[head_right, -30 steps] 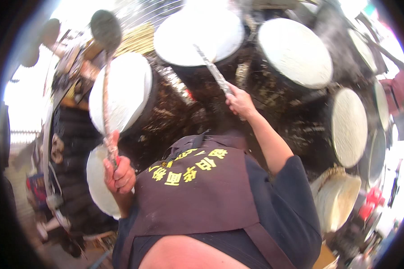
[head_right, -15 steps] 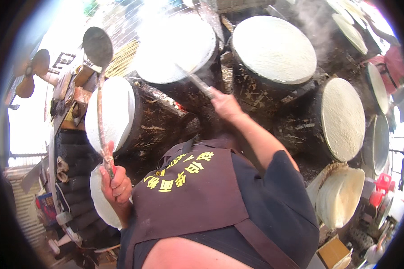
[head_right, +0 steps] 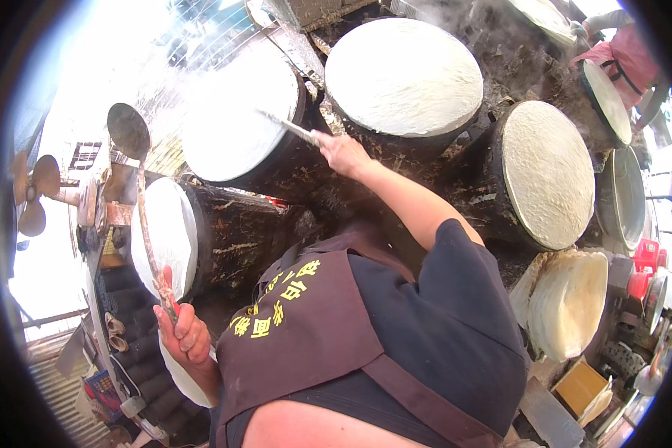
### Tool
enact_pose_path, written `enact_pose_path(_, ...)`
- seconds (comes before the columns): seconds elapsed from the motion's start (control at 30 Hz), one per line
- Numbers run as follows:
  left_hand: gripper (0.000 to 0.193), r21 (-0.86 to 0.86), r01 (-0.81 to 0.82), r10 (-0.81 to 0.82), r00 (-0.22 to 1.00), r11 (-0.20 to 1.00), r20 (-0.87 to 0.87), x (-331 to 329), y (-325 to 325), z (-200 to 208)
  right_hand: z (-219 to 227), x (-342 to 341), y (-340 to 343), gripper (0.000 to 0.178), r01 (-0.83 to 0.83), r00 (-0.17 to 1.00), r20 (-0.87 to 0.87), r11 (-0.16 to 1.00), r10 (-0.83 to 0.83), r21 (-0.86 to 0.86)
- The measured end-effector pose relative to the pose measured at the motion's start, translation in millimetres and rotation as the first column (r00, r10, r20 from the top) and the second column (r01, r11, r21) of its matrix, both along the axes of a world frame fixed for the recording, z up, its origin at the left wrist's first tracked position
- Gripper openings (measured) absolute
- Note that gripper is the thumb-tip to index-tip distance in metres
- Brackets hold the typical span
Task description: The person ladles batter onto multiple hot griddles, spreads it into thin crepes, and flips them with a spatula. They repeatedly scoop batter from a large bowl and transfer cooked crepes to a stack.
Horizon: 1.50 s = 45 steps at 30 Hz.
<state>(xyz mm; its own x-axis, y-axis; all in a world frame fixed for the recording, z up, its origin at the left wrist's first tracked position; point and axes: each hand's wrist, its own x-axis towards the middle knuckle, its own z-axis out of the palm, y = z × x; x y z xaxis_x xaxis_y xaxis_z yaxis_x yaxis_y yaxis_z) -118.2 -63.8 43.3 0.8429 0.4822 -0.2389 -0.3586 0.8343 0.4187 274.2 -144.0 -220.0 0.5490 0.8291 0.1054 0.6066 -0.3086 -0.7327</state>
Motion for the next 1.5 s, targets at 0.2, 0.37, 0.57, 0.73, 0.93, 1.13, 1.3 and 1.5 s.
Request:
enact_pose_path(0.2,0.061,-0.081,0.050,-0.050,0.999,0.995,0.010,23.7,6.9,4.3,33.1,24.5,37.3,0.037,0.055,0.995,0.088,0.997,-0.050,-0.049)
enact_pose_path(0.37,0.061,-0.082,0.057,-0.059,0.998,0.995,-0.032,38.0,12.5,7.7,7.9,31.0,33.8,0.043,0.095,0.984,0.156,0.992,-0.082,-0.077)
enact_pose_path(0.57,0.061,-0.068,0.083,-0.087,0.995,0.994,-0.054,54.9,23.4,11.2,8.8,90.6,125.6,0.035,0.137,0.980,0.149,0.990,-0.130,-0.037)
enact_pose_path(0.73,0.061,-0.074,0.065,-0.072,0.994,0.995,-0.082,38.5,17.8,7.8,40.1,18.8,66.1,0.040,0.040,0.999,-0.037,0.991,-0.036,0.129)
enact_pose_path(0.93,0.061,-0.107,0.067,-0.071,0.997,0.992,-0.034,47.5,22.0,4.6,50.6,7.6,81.6,0.048,0.197,0.969,-0.104,0.953,-0.225,-0.228)
enact_pose_path(1.13,0.060,-0.163,0.067,-0.067,0.998,0.984,0.001,54.3,15.3,10.1,45.1,18.6,114.5,0.046,0.100,0.995,-0.002,0.995,-0.100,0.006)
enact_pose_path(1.3,0.060,-0.159,0.005,-0.005,1.000,0.987,-0.003,47.8,13.5,8.4,34.8,0.0,102.6,0.054,0.233,0.972,0.032,0.960,-0.231,-0.154)
enact_pose_path(1.5,0.060,-0.189,-0.017,0.015,1.000,0.982,-0.010,36.3,2.3,2.8,42.2,23.4,123.0,0.042,-0.072,0.993,0.065,0.957,0.094,-0.281)
